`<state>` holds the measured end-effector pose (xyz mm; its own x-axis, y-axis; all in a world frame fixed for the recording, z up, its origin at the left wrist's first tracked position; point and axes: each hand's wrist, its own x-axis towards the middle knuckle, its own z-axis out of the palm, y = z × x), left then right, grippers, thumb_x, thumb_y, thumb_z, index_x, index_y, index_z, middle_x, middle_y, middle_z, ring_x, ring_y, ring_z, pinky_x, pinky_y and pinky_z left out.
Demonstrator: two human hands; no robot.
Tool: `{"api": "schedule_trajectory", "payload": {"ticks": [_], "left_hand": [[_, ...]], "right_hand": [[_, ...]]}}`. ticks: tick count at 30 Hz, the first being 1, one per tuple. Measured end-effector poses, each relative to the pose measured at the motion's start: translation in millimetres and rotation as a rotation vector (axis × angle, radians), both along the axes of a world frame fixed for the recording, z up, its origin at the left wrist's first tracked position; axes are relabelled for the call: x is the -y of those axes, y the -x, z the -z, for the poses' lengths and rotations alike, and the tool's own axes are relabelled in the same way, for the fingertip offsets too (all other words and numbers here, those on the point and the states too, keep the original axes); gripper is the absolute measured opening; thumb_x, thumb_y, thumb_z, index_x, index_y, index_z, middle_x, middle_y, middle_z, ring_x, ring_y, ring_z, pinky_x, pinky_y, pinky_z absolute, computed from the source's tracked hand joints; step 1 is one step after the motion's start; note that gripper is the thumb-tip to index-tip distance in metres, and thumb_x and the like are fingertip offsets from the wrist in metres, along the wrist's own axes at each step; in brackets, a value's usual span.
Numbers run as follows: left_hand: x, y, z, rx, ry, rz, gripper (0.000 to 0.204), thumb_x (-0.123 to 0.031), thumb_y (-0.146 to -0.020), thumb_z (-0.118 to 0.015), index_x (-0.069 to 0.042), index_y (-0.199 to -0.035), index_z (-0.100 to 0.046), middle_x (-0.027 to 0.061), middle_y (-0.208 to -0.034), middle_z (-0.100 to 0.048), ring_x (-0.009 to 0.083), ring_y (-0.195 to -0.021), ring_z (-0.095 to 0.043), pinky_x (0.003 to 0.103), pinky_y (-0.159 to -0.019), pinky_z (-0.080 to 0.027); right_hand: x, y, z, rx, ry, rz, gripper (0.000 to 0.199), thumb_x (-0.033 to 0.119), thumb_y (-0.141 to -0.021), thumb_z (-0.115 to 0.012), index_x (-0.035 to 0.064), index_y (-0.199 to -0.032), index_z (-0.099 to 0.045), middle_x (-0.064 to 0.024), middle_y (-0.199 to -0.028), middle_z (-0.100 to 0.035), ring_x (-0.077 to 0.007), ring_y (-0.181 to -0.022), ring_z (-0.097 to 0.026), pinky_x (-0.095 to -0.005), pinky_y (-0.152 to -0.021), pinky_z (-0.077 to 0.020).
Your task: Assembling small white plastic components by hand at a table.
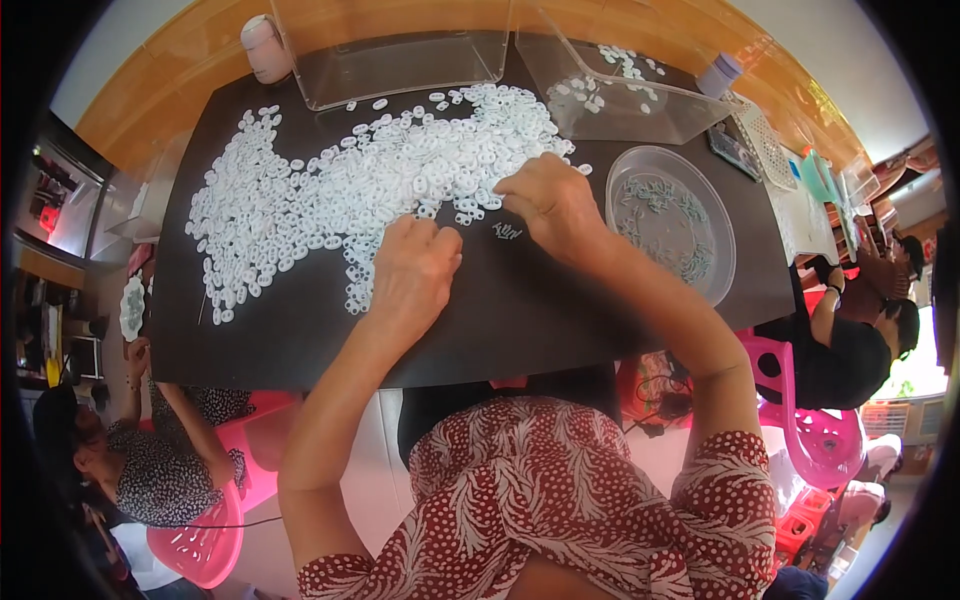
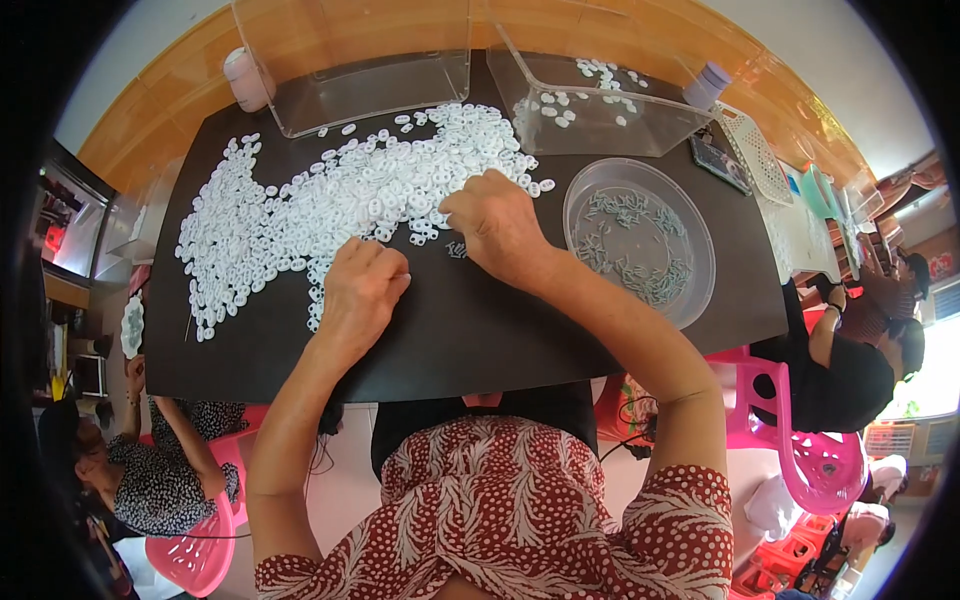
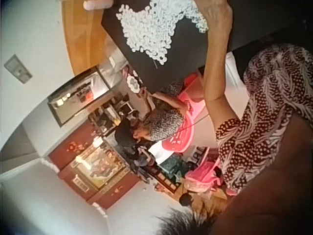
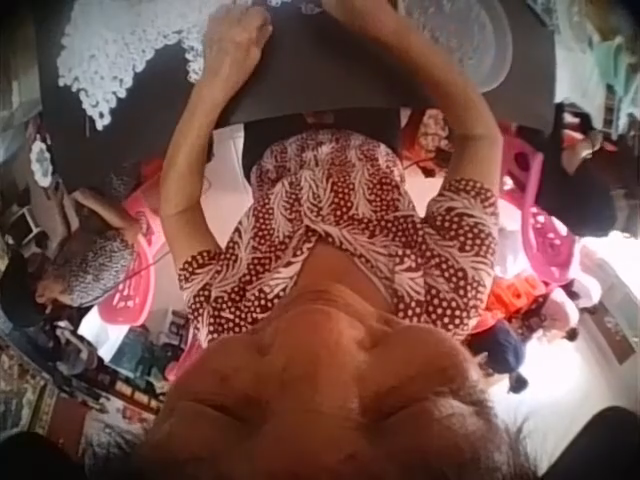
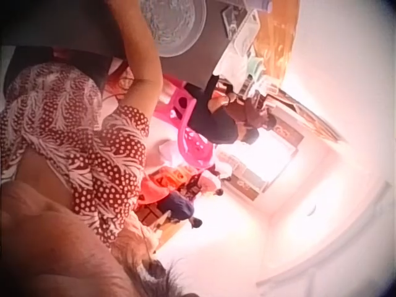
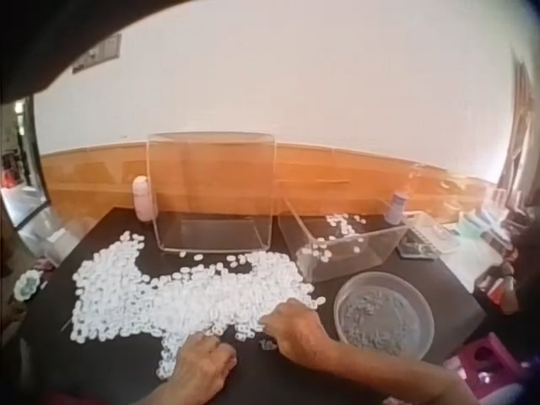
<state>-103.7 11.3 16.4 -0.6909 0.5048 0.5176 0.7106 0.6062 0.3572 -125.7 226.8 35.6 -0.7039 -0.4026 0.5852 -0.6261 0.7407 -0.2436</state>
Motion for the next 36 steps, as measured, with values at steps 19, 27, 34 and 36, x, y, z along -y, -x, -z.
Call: {"api": "schedule_trajectory", "payload": {"ticks": [19,27,34,36], "left_hand": [[5.3,-64.3,-6.3,0.665,-0.832,-0.047,0.021,0.004,-0.076,-0.071,0.001,-0.095,-0.062,0.0004,-0.083,-0.057,0.008,-0.074,-0.052,0.021,-0.068,-0.044],[-14.7,-81.7,12.3,0.758,-1.253,-0.088,0.011,-0.003,-0.086,-0.066,0.001,-0.096,-0.063,-0.0004,-0.084,-0.06,0.0058,-0.076,-0.053,0.019,-0.07,-0.043],[-10.5,-83.0,13.1,0.87,-1.292,-0.077,0.01,-0.007,-0.091,-0.06,0.001,-0.097,-0.06,0.0026,-0.085,-0.061,0.0078,-0.072,-0.056,0.019,-0.061,-0.043],[-11.8,-83.9,16.1,0.881,-1.282,-0.058,0.011,-0.007,-0.091,-0.059,0.001,-0.098,-0.061,0.0029,-0.085,-0.061,0.0075,-0.072,-0.055,0.019,-0.061,-0.043]], "right_hand": [[55.1,-95.9,1.3,0.939,0.836,0.026,0.014,0.011,-0.086,-0.06,-0.0027,-0.084,-0.062,-0.0002,-0.071,-0.059,-0.0043,-0.065,-0.048,-0.0219,-0.057,-0.0418],[66.6,-104.5,8.2,0.861,1.029,0.056,0.011,0.01,-0.086,-0.062,-0.0014,-0.084,-0.062,-0.0002,-0.073,-0.059,-0.0052,-0.067,-0.05,-0.0228,-0.06,-0.0425],[5.4,-53.4,23.1,0.113,0.213,0.222,0.014,0.004,-0.07,-0.069,0.0084,-0.083,-0.065,-0.0089,-0.074,-0.054,-0.0285,-0.074,-0.053,-0.0399,-0.064,-0.0434],[0.4,-46.1,29.0,0.104,0.154,0.232,0.013,0.005,-0.071,-0.069,0.0073,-0.084,-0.066,-0.0088,-0.074,-0.056,-0.0285,-0.074,-0.053,-0.0392,-0.065,-0.0435]]}}
